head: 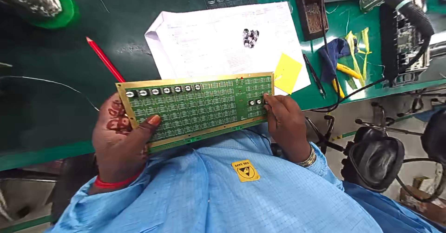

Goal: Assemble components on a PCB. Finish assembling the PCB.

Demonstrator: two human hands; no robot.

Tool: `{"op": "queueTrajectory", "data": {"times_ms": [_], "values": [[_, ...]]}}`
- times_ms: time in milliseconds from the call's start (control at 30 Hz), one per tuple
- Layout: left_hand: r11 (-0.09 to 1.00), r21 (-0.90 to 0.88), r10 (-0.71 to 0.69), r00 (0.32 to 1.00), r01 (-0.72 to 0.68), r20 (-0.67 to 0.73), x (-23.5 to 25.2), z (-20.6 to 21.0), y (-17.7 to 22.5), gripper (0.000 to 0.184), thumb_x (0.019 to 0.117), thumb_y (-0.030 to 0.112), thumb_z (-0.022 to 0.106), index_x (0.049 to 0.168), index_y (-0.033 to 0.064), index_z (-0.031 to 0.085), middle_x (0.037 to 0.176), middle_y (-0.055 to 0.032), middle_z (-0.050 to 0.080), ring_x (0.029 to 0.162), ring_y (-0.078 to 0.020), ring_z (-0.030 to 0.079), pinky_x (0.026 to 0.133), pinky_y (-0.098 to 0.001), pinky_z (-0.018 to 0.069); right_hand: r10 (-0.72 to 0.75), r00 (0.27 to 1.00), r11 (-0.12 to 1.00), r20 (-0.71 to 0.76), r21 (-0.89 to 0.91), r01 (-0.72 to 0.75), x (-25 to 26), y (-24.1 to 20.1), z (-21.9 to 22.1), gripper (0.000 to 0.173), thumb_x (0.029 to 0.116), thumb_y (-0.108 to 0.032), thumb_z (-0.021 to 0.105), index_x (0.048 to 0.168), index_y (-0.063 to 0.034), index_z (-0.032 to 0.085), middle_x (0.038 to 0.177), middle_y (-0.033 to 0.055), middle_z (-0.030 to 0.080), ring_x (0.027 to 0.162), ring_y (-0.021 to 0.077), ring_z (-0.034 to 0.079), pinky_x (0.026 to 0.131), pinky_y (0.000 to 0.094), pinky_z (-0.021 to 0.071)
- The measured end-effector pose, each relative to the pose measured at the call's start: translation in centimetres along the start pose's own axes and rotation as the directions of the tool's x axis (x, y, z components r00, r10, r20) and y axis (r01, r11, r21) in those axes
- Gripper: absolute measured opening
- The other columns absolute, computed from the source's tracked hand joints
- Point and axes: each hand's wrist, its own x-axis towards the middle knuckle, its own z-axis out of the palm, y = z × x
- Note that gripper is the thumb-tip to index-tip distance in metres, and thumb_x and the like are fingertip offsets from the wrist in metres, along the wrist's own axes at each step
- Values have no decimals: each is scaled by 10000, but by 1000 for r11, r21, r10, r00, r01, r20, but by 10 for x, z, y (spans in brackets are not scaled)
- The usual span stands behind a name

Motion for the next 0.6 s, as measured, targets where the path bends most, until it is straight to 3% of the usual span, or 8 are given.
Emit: {"op": "queueTrajectory", "data": {"times_ms": [67, 133, 200, 267, 400, 600], "values": [[1000, -5, -2, 1000, 1, 0, 0, 0, 0, 553, 847, 16, 612, 1361, 89, 423, 1132, 143, 682, 1019, -19, 685, 895, -224, 589, 21, 999, 997, -29, 74, -19, 0, 5, 1, 232, 969, -48, 603, 1136, -11, 759, 971, 162, 706, 893, 249, 683, 789, 336, 569], [1000, -15, 2, 1000, -2, 8, 0, -1, -2, 545, 853, 16, 620, 1357, 107, 433, 1128, 150, 685, 1018, -16, 685, 896, -222, 588, 97, 995, 962, -26, 259, -87, 1, 15, 2, 202, 967, -63, 632, 1114, -22, 764, 989, 124, 695, 914, 164, 671, 804, 278, 568], [1000, -17, -10, 1000, 10, 5, 0, -2, -2, 546, 852, 14, 623, 1358, 110, 442, 1124, 149, 685, 1015, -17, 686, 893, -221, 589, 221, 975, 851, 37, 481, -211, 1, 23, 1, 198, 946, -41, 665, 1122, -22, 754, 1037, 77, 664, 920, 79, 659, 795, 216, 585], [999, -21, -26, 1000, 26, 8, 1, -2, 0, 538, 853, 10, 618, 1353, 127, 458, 1123, 146, 691, 1011, -21, 689, 886, -223, 593, 316, 944, 730, 98, 610, -307, 2, 26, 0, 216, 922, -3, 679, 1124, -25, 751, 1057, 54, 648, 909, 69, 656, 775, 220, 596], [998, -39, -49, 998, 50, 28, 1, -2, 5, 521, 863, 9, 596, 1350, 144, 470, 1122, 144, 686, 1005, -19, 687, 882, -218, 592, 351, 923, 662, 160, 654, -365, 5, 27, -2, 218, 913, 8, 684, 1112, -35, 763, 1058, 40, 645, 911, 69, 652, 781, 223, 593], [997, -9, -73, 996, 73, 46, -1, -3, 19, 515, 877, 21, 550, 1370, 142, 466, 1110, 130, 680, 981, -8, 686, 850, -201, 592, 335, 925, 677, 180, 637, -370, 7, 27, 0, 209, 911, -5, 690, 1096, -51, 775, 1031, 38, 631, 888, 63, 642, 753, 206, 585]]}}
